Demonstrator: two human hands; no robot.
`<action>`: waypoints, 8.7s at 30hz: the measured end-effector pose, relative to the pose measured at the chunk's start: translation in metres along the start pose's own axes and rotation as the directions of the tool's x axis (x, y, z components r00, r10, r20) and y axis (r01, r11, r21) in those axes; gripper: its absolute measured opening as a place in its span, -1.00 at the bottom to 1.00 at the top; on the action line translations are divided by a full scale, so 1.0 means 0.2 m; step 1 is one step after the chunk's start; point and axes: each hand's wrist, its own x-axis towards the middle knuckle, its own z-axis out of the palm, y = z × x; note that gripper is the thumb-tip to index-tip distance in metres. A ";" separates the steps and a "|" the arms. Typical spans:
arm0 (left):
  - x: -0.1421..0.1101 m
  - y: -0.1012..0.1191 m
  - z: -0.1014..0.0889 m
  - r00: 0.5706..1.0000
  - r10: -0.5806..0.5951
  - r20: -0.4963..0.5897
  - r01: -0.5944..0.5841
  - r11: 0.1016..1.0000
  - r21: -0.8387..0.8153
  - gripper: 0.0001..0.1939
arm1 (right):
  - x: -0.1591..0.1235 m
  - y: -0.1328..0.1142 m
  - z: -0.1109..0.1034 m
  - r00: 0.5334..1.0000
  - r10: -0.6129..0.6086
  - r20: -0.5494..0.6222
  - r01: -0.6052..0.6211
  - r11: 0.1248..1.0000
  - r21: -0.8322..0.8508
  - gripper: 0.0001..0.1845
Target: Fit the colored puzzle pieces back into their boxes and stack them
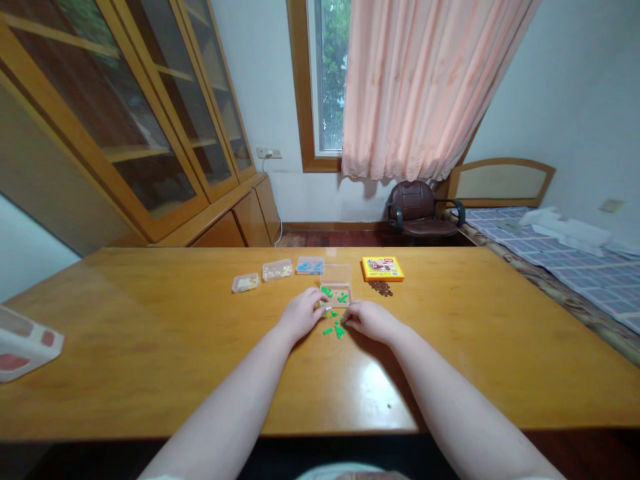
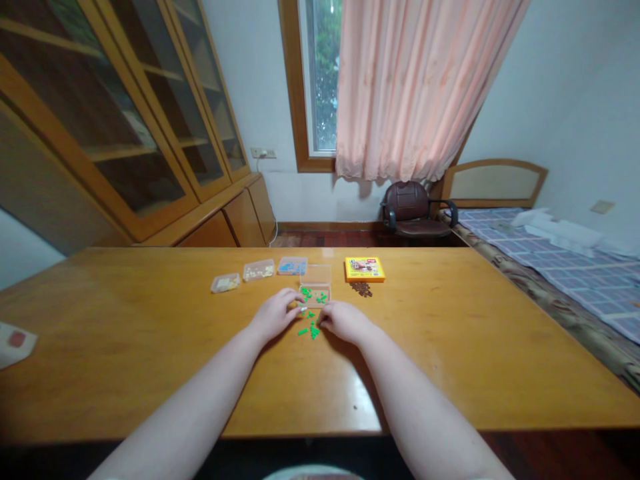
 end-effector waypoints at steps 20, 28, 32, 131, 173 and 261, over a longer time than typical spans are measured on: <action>-0.05 0.00 0.00 0.924 0.030 0.380 -0.031 1.000 -0.003 -0.90 | 0.00 -0.07 0.04 0.999 -0.035 0.033 0.038 0.995 -0.097 -0.69; -0.06 0.00 0.01 0.921 -0.020 0.389 0.025 1.000 -0.008 -0.86 | 0.01 -0.08 0.05 0.993 0.108 0.046 -0.106 0.993 -0.041 -0.74; -0.06 0.00 0.00 0.918 -0.003 0.396 0.000 1.000 0.006 -0.87 | 0.01 -0.08 0.05 0.985 0.158 0.075 -0.158 0.987 -0.004 -0.71; 0.00 0.03 0.07 0.987 0.077 0.143 -0.119 0.945 0.305 -0.77 | 0.05 0.04 -0.01 0.948 0.162 -0.272 -0.196 0.975 -0.100 -0.82; 0.02 0.03 0.07 0.982 0.053 0.182 -0.114 0.932 0.345 -0.81 | -0.02 0.11 -0.08 0.983 0.124 -0.139 -0.156 0.956 -0.251 -0.79; 0.05 -0.02 0.08 0.997 -0.018 -0.080 0.040 0.959 0.282 -0.79 | 0.10 -0.03 0.10 1.000 -0.013 -0.027 -0.002 0.877 -0.481 -0.65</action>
